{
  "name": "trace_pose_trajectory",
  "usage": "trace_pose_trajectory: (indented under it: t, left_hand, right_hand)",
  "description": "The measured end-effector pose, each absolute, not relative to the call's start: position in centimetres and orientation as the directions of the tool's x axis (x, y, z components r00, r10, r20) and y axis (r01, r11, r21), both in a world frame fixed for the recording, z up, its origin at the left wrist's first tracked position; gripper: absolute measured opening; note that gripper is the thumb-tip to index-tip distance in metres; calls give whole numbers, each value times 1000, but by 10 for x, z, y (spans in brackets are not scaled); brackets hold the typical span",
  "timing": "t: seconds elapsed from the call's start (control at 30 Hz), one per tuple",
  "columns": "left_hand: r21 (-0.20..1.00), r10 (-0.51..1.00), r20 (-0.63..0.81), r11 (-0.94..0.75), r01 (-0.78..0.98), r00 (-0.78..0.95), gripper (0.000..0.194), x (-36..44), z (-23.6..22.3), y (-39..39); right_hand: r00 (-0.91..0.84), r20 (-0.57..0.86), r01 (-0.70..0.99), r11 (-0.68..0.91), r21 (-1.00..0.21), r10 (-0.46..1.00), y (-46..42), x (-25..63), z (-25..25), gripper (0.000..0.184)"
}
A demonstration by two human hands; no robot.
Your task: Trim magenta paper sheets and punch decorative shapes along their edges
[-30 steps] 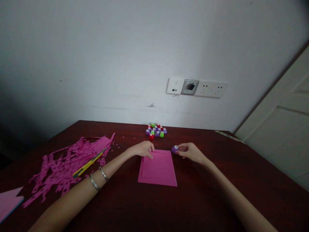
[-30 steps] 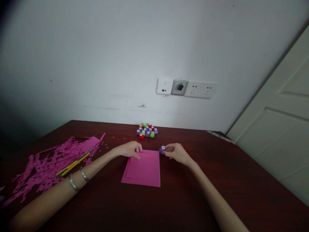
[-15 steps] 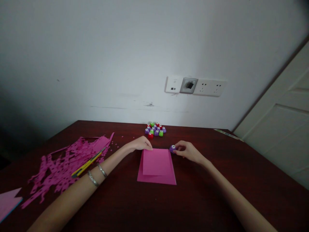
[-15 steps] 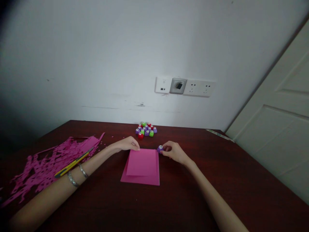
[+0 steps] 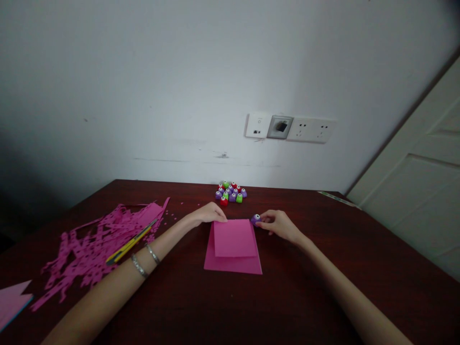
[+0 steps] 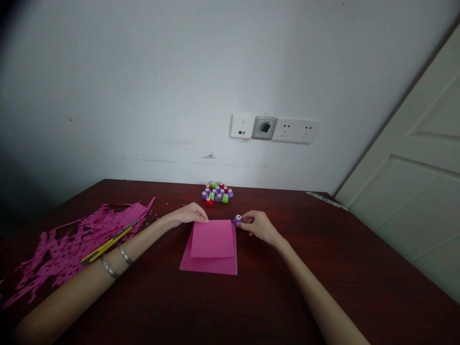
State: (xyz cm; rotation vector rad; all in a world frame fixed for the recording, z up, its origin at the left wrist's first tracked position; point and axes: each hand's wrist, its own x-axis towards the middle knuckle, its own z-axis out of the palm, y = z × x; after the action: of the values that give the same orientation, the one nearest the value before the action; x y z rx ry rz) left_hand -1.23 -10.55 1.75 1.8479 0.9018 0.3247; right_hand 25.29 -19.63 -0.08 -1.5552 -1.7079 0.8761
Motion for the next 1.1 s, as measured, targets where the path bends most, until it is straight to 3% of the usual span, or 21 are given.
trace_pose_trajectory:
  t: [1.1]
  left_hand:
    - [871, 708, -185, -203, 448, 681, 16, -13, 10, -101]
  right_hand:
    - [-92, 12, 548, 60, -835, 996, -200, 246, 2, 34]
